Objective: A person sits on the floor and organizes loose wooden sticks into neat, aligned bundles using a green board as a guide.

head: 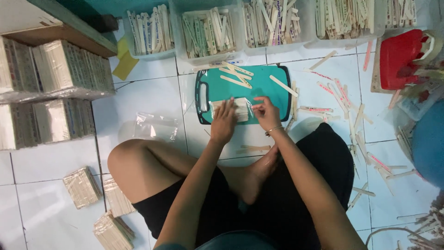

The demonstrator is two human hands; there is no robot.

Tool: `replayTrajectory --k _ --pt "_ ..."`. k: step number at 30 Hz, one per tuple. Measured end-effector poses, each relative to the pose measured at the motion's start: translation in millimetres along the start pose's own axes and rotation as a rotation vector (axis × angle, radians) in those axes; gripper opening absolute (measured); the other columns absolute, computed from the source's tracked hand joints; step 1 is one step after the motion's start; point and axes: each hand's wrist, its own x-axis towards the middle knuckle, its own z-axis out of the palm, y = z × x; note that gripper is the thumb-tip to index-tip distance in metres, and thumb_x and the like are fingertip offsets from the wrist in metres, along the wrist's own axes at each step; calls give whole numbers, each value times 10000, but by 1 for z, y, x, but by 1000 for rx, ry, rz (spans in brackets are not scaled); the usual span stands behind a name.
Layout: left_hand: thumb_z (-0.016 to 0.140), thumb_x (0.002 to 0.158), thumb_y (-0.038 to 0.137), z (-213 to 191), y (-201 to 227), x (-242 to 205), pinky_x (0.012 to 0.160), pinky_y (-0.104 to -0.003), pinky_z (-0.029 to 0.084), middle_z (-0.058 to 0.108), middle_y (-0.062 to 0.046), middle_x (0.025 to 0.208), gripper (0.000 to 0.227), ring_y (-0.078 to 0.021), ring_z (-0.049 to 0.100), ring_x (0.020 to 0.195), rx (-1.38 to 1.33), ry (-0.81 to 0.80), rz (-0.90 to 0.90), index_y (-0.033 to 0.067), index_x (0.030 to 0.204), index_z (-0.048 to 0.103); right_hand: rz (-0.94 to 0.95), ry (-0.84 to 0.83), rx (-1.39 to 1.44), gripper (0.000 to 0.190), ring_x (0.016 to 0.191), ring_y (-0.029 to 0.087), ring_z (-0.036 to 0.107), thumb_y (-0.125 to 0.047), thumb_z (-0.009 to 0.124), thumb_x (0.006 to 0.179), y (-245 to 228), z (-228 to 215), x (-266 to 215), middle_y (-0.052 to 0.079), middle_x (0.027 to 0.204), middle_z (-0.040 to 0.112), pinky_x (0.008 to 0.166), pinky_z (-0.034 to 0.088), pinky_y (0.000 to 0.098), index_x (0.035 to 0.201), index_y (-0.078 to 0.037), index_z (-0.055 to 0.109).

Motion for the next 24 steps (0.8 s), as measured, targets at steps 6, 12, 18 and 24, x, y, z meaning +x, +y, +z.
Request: replayTrajectory --k 6,12,18,24 --pt "317 1135 244 -10 12 6 1270 -548 82 133 20 1730 546 -297 103 1585 -84 -199 -154 286 1656 160 205 30 202 517 1030 283 735 25 684 863 -6 19 -4 127 1097 767 895 602 419 1331 -181 604" --pt "340 1125 285 -8 12 12 1265 -559 32 68 25 1736 586 -284 19 1592 -71 -261 -160 310 1662 108 82 -13 140 775 1088 442 696 80 650 862 -28 8 -3 263 1278 678 911 610 488 1552 -144 376" --pt "307 1137 323 4 6 12 1260 -576 64 53 54 1734 571 -284 49 1589 39 -233 -91 343 1661 80 -291 320 -465 220 918 339 711 -47 657 973 65 -47 60 126 995 743 863 542 459 1169 -108 736" --pt "292 1136 325 3 5 17 1260 -570 50 37 52 1735 571 -273 31 1590 38 -224 -94 353 1659 64 60 175 -607 228 921 185 705 -240 839 867 145 -57 97 -122 879 703 818 620 416 1053 -280 712"
